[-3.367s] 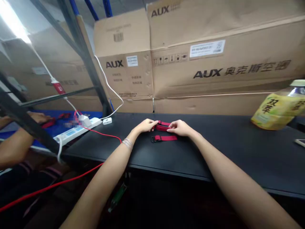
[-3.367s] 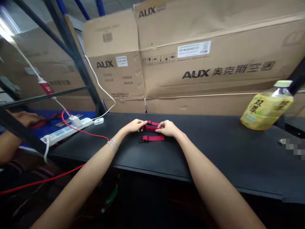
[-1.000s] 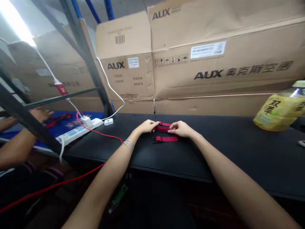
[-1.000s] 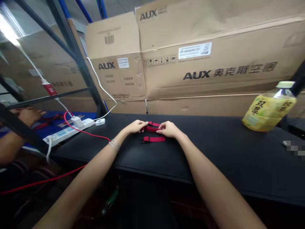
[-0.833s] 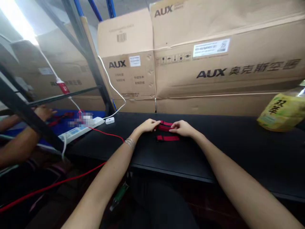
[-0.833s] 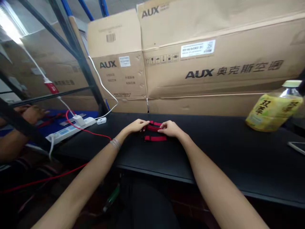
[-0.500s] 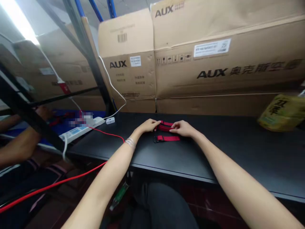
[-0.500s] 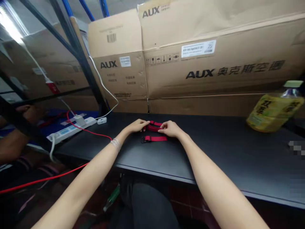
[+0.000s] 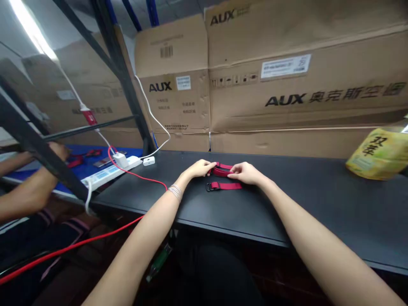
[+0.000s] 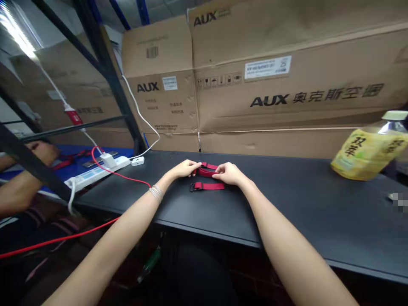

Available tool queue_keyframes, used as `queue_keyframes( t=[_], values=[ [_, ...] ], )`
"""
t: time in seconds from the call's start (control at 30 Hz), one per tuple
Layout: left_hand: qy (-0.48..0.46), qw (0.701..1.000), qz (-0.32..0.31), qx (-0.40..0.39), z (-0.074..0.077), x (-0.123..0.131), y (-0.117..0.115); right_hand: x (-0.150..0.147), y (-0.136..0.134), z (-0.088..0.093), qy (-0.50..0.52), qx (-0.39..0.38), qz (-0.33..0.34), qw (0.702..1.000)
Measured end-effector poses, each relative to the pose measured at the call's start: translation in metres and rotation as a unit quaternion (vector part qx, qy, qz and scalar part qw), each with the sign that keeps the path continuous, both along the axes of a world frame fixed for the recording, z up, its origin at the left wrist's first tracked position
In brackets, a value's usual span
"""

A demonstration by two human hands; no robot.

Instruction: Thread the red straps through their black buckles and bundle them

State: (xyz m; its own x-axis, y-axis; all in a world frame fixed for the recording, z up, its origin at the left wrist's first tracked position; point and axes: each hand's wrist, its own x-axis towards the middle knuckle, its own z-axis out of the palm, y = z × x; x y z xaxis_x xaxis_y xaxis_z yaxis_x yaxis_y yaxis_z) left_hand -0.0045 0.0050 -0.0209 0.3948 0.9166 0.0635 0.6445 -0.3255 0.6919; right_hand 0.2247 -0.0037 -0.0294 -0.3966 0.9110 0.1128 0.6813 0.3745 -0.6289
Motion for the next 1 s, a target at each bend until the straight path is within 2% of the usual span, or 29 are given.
queue_keyframes(
  t=[1.0],
  values=[
    [-0.005, 1.000, 0.001, -0.005, -0.0001, -0.0001, 0.0002, -0.0001, -0.0009, 0.0010, 0.001, 0.001, 0.002, 1.000]
  ],
)
